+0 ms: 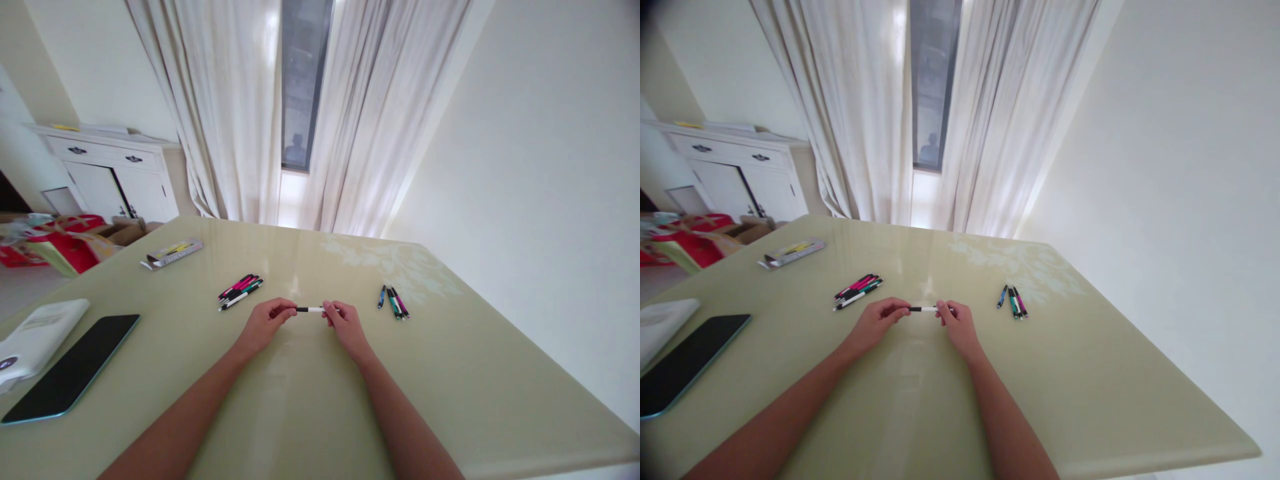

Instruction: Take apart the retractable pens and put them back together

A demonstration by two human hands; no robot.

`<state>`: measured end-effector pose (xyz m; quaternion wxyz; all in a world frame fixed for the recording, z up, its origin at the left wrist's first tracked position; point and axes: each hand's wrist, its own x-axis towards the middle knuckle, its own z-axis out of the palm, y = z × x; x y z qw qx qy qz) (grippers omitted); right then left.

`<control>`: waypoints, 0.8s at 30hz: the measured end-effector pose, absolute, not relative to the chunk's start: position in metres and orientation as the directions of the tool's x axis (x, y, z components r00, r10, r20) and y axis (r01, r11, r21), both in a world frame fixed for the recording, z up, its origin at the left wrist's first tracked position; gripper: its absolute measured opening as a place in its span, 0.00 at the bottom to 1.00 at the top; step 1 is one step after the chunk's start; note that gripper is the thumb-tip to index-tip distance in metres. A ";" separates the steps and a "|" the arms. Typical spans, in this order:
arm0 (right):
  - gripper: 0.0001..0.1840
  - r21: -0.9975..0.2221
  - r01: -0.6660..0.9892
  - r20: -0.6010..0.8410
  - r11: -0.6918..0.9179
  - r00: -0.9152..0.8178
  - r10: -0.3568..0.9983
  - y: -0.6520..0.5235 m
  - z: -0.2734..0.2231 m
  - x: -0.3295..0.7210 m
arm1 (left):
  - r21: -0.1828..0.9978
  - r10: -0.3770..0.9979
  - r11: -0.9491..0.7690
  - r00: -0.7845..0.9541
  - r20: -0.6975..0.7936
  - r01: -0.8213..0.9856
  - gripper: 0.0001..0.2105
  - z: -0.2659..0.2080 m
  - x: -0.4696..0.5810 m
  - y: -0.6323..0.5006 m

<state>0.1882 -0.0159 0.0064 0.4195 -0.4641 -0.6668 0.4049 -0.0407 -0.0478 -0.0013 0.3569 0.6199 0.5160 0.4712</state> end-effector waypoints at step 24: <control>0.28 -0.925 0.282 0.196 0.255 -0.221 0.955 -0.013 0.002 0.189 | 0.899 0.987 -0.151 0.010 0.162 0.410 0.22 0.005 -0.042 -0.050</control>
